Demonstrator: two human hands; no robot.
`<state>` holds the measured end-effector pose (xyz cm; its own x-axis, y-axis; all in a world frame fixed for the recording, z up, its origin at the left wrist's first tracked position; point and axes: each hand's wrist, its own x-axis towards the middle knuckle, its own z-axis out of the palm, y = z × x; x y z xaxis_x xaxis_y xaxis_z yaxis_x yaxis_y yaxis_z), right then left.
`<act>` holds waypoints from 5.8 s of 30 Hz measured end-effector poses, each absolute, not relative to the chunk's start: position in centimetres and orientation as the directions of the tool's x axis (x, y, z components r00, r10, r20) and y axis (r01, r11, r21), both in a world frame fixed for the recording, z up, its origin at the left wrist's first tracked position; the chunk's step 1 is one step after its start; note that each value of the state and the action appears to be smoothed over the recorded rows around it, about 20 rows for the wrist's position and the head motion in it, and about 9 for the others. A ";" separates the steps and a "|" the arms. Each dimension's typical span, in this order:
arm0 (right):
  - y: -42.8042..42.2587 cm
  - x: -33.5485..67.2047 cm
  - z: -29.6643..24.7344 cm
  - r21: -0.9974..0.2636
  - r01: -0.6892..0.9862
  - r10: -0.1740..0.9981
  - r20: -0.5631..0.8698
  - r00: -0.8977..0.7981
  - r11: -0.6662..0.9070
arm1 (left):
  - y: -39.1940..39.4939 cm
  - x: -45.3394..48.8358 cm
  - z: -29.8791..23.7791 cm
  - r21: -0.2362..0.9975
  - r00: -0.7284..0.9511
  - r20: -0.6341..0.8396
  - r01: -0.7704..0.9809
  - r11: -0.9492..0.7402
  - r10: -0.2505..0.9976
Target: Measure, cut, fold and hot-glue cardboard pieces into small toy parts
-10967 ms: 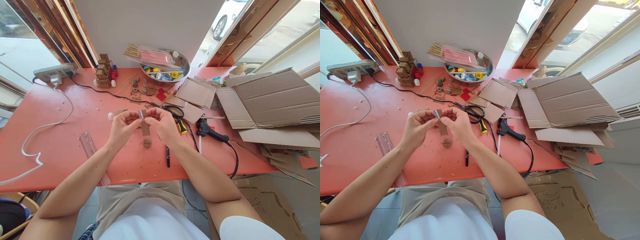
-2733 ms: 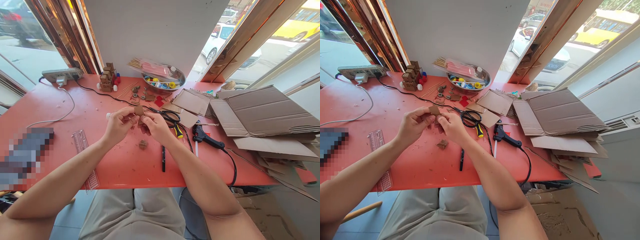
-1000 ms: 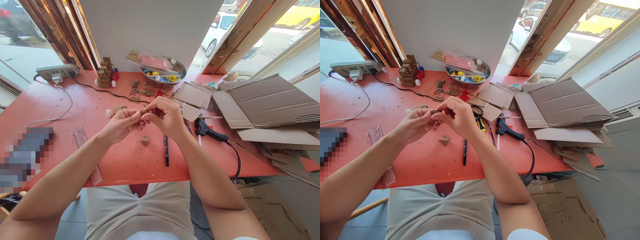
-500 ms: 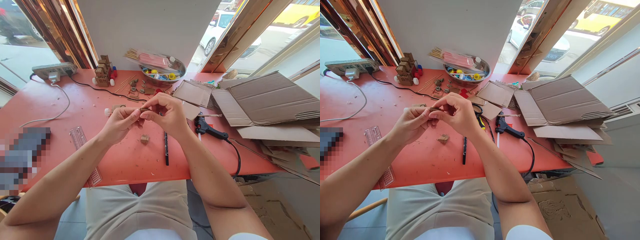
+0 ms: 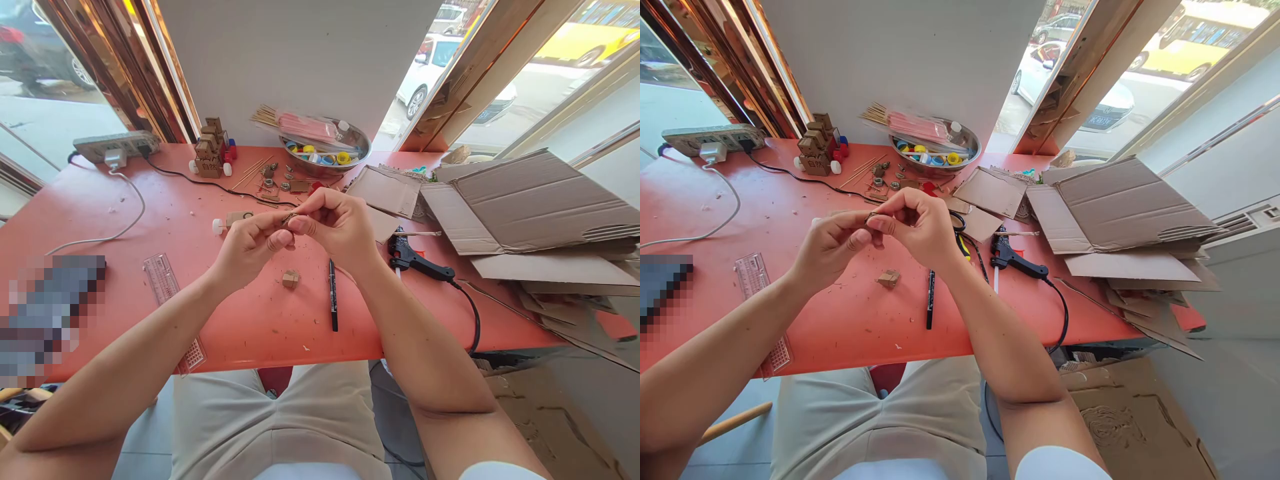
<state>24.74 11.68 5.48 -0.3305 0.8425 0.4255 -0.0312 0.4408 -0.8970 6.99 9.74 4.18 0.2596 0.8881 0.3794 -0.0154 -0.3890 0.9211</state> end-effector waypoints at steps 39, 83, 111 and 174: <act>11.4 23.9 5.2 -0.910 0.000 0.864 0.394 -0.314 0.415 | 10.1 6.7 3.5 0.700 0.242 0.595 0.312 -0.642 0.766; 11.1 24.5 4.7 -0.557 0.365 0.665 0.650 -0.368 0.746 | 10.0 6.3 3.6 0.594 0.284 0.598 0.471 -0.652 0.750; 11.3 24.9 4.8 -0.519 0.364 0.617 0.485 -0.620 0.774 | 10.6 5.2 4.8 0.787 0.562 0.316 0.295 -0.542 0.764; 11.5 23.8 2.7 -0.516 0.452 0.672 0.671 -0.315 0.727 | 11.6 5.0 3.6 0.981 0.320 -0.006 -0.184 0.068 0.947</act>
